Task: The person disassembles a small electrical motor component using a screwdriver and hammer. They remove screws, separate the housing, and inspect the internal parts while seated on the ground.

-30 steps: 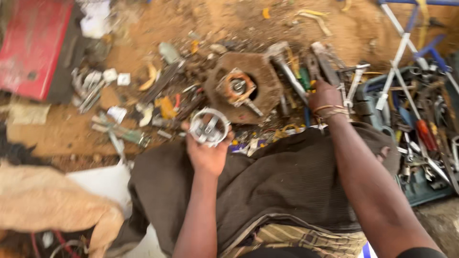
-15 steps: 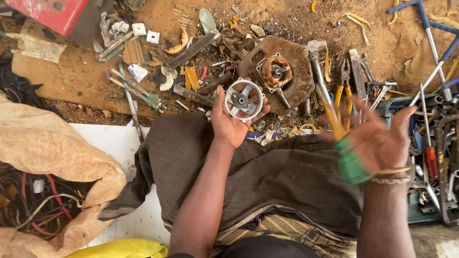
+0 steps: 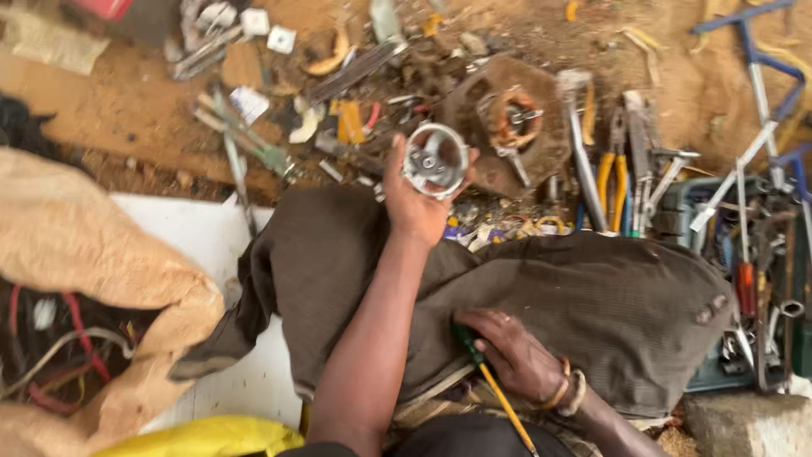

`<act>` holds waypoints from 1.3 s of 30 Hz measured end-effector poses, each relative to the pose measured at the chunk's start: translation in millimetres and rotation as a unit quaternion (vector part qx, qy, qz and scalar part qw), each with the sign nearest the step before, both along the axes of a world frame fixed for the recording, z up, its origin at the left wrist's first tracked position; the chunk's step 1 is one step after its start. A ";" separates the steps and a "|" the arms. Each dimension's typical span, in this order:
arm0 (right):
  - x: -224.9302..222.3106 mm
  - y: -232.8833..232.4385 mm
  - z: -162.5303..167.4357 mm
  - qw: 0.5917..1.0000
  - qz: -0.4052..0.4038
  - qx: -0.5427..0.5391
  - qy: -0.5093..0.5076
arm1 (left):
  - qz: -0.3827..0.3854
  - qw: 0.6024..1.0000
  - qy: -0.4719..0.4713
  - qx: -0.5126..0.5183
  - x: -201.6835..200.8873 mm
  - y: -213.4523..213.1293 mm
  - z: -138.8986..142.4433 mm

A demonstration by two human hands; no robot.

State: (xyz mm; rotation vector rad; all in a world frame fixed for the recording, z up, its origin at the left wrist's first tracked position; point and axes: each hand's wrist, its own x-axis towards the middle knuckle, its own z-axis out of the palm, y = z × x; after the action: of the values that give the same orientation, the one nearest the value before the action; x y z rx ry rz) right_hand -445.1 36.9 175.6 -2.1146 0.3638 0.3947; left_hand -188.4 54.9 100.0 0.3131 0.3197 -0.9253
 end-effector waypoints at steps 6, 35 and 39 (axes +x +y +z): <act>-14.1 -5.4 -6.8 0.966 0.252 0.009 -0.051 | -0.016 0.999 -0.010 -0.041 -1.4 4.3 1.0; 57.1 -37.9 102.8 0.943 -0.186 -0.271 -0.049 | -0.072 0.995 -0.058 -0.024 5.8 13.9 18.4; 54.0 -46.4 100.6 0.949 -0.203 -0.240 -0.016 | -0.079 0.995 -0.052 -0.031 5.4 14.0 18.5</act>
State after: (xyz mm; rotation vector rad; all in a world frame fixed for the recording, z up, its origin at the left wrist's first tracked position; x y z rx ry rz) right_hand -391.1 -9.6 276.2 -2.4271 0.9333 0.0245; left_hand -183.0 68.9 118.5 0.3309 0.1723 -1.0682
